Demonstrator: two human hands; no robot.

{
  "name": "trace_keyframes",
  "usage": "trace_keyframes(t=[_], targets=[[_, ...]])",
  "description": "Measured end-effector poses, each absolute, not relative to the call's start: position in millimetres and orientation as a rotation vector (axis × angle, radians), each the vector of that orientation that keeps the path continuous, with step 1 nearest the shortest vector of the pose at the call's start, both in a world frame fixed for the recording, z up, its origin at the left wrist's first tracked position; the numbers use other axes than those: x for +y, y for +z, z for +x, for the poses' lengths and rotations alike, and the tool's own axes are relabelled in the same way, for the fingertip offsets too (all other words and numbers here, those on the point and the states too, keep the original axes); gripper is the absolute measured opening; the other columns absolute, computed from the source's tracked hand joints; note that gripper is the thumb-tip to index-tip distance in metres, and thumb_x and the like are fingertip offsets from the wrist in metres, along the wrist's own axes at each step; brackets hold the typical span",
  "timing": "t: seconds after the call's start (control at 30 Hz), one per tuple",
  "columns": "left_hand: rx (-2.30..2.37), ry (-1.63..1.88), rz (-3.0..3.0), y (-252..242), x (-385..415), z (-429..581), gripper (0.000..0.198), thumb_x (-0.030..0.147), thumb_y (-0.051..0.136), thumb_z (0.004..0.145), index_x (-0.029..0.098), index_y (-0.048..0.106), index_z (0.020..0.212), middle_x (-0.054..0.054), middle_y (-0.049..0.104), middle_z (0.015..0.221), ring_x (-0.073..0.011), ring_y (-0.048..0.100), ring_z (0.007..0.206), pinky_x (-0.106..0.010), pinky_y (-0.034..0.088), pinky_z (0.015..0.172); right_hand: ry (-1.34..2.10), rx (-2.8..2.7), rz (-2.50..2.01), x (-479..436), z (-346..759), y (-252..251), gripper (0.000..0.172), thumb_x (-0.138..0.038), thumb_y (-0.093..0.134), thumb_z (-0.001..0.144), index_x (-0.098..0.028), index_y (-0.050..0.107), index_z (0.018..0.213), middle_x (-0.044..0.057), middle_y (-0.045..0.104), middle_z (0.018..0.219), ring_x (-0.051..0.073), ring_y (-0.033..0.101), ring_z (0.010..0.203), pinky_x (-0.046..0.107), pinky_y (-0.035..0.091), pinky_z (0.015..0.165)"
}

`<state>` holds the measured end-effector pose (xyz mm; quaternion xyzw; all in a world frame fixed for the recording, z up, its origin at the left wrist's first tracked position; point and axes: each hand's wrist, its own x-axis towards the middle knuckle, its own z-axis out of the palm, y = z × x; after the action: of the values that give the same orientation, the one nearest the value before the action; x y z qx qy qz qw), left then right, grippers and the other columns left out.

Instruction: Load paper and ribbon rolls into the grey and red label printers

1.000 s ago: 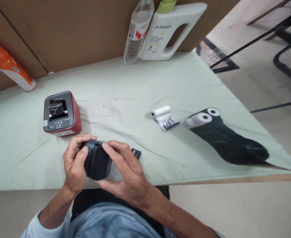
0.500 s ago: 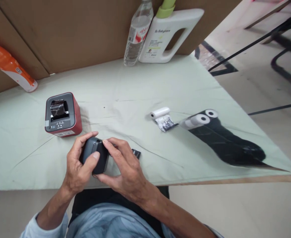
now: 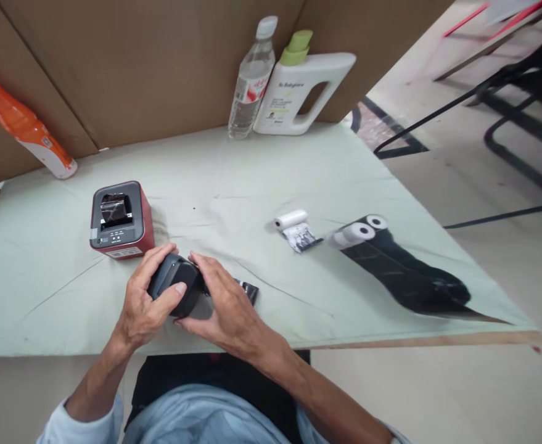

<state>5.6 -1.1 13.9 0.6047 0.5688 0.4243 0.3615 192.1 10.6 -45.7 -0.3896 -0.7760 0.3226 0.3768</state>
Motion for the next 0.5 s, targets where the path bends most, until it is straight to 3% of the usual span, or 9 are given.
trace_keyframes(t=[0.1, 0.23, 0.4, 0.5], targets=[[1.548, 1.025, 1.608, 15.4, 2.2, -1.4, 0.057, 0.037, 0.076, 0.088, 0.023, 0.068, 0.142, -0.011, 0.069, 0.135, -0.0298, 0.068, 0.125, -0.046, 0.052, 0.112, 0.868, -1.972, -0.981, 14.5, 189.4, -49.6, 0.106, -0.027, 0.089, 0.077, -0.021, 0.030, 0.165, 0.020, 0.059, 0.149, 0.037, 0.061, 0.137, 0.059, 0.055, 0.113], [1.693, 0.967, 1.647, 16.2, -0.9, -4.0, 0.079, 0.036, 0.090, 0.072, 0.023, 0.065, 0.145, -0.012, 0.069, 0.137, -0.0346, 0.066, 0.129, -0.051, 0.049, 0.116, 0.883, -1.944, -0.990, 17.2, 182.4, -51.4, 0.098, -0.030, 0.087, 0.081, -0.020, 0.034, 0.164, 0.020, 0.062, 0.146, 0.036, 0.062, 0.136, 0.057, 0.055, 0.112], [1.615, 0.997, 1.708, 21.0, 3.5, -3.3, 0.069, 0.026, 0.085, 0.073, 0.022, 0.065, 0.139, -0.013, 0.074, 0.132, -0.0316, 0.071, 0.121, -0.047, 0.054, 0.111, 1.018, -1.899, -0.992, 25.9, 187.7, -44.2, 0.099, -0.034, 0.090, 0.079, -0.022, 0.038, 0.162, 0.018, 0.063, 0.144, 0.034, 0.065, 0.131, 0.054, 0.057, 0.109], [1.462, 1.050, 1.680, 25.6, 23.1, -3.9, 0.067, 0.026, 0.088, 0.068, 0.020, 0.067, 0.131, -0.013, 0.075, 0.128, -0.0310, 0.072, 0.119, -0.043, 0.056, 0.107, 1.148, -1.808, -0.957, 40.5, 205.0, -36.9, 0.083, -0.037, 0.085, 0.084, -0.024, 0.047, 0.157, 0.015, 0.065, 0.142, 0.030, 0.067, 0.127, 0.050, 0.058, 0.107]])
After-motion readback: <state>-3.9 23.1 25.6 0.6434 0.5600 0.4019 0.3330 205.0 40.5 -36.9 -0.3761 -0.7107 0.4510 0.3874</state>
